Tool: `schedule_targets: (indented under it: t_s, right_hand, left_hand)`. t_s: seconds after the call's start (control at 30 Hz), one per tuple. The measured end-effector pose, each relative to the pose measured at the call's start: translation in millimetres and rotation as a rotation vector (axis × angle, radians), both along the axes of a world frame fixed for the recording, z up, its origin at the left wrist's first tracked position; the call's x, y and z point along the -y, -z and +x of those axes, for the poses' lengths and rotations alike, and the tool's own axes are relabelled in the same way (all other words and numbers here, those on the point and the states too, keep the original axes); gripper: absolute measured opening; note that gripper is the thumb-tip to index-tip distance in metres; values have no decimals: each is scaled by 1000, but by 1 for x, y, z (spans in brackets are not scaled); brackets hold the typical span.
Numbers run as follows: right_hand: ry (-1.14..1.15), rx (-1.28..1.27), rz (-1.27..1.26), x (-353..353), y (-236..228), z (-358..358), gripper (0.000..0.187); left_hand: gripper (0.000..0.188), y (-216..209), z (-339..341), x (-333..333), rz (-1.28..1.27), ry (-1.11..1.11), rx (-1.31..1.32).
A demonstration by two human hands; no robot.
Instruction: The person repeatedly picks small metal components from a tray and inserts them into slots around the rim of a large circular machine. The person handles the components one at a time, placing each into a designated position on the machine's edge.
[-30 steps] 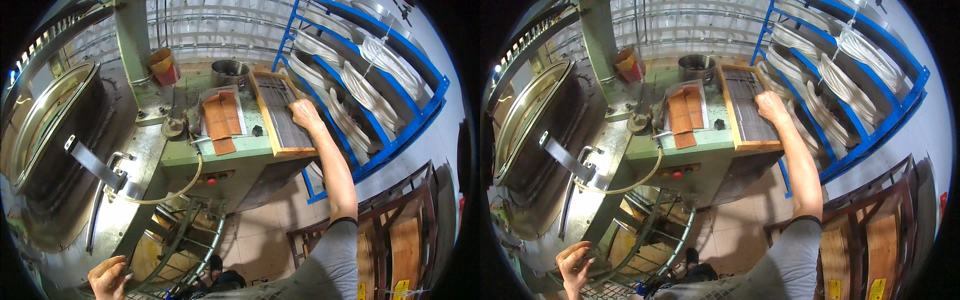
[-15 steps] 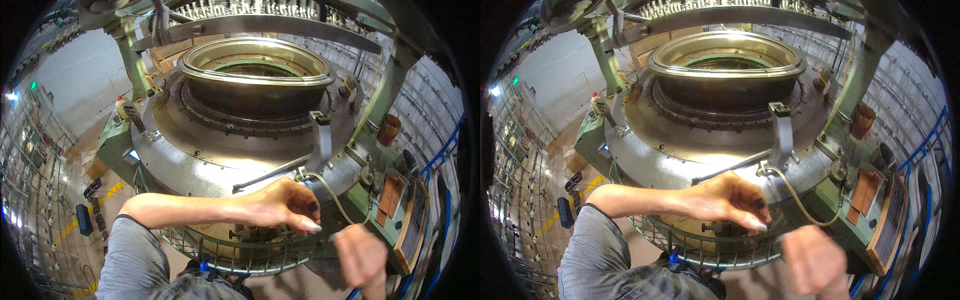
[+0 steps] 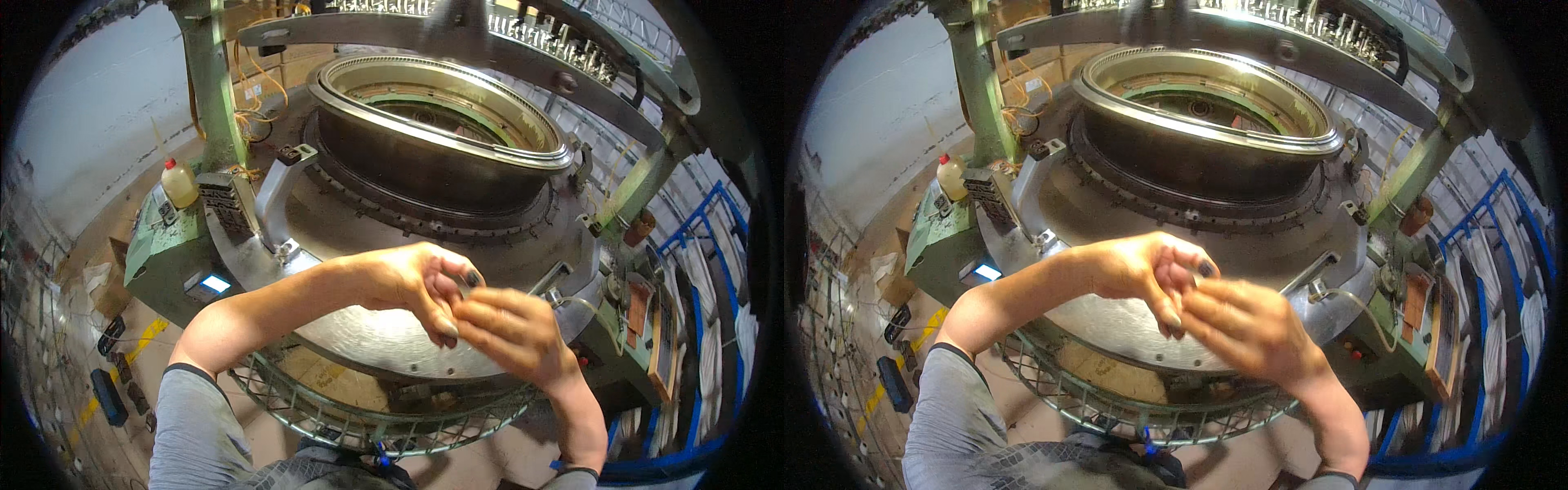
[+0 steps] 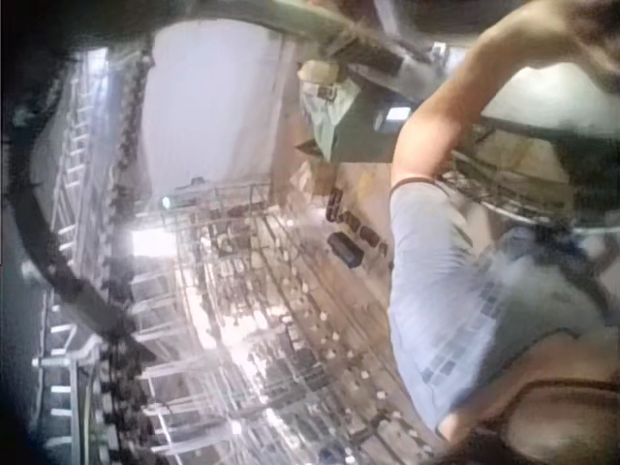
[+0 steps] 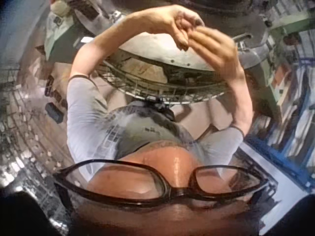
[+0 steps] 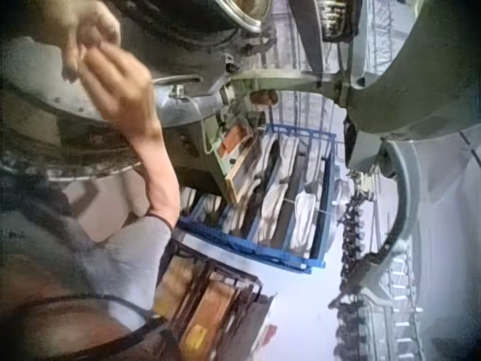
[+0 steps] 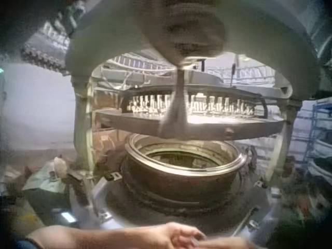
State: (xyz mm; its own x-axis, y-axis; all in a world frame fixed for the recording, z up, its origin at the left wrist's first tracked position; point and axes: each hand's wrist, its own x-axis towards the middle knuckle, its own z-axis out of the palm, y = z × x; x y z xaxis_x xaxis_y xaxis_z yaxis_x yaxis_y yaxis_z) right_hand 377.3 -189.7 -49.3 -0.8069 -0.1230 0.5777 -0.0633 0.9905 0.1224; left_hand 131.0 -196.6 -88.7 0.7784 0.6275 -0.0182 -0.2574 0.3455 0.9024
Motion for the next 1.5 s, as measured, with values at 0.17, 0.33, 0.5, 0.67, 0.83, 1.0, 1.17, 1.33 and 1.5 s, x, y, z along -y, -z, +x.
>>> schedule_targets:
  t_s: [0.17,0.33,0.5,0.67,0.83,1.0,1.17,1.33,1.5]
  right_hand:
    - [179,-331,-324,-21,22,-75,19]
    - [522,-649,-1226,-25,54,-117,14]
    - [623,-658,-1125,-43,67,-135,14]
    - [763,-600,-1002,-53,63,-146,11]
    - [781,-485,-692,-55,54,-157,11]
    - [739,-496,-711,-56,45,-160,9]
    - [776,-500,-778,-53,44,-162,6]
    - [742,-599,-1045,-57,48,-160,11]
    - [696,-557,-1295,-63,45,-150,16]
  left_hand:
    - [46,20,-58,-12,21,-297,93]
    - [42,24,-71,-45,27,-604,132]
    - [46,31,-76,-70,169,-740,60]
    - [45,38,-86,-79,163,-732,181]
    - [43,37,-95,-77,93,-775,165]
    - [39,35,-95,-76,28,-782,181]
    - [36,35,-91,-74,31,-776,186]
    - [36,33,-93,-73,42,-789,161]
    - [34,32,-93,-74,68,-819,180]
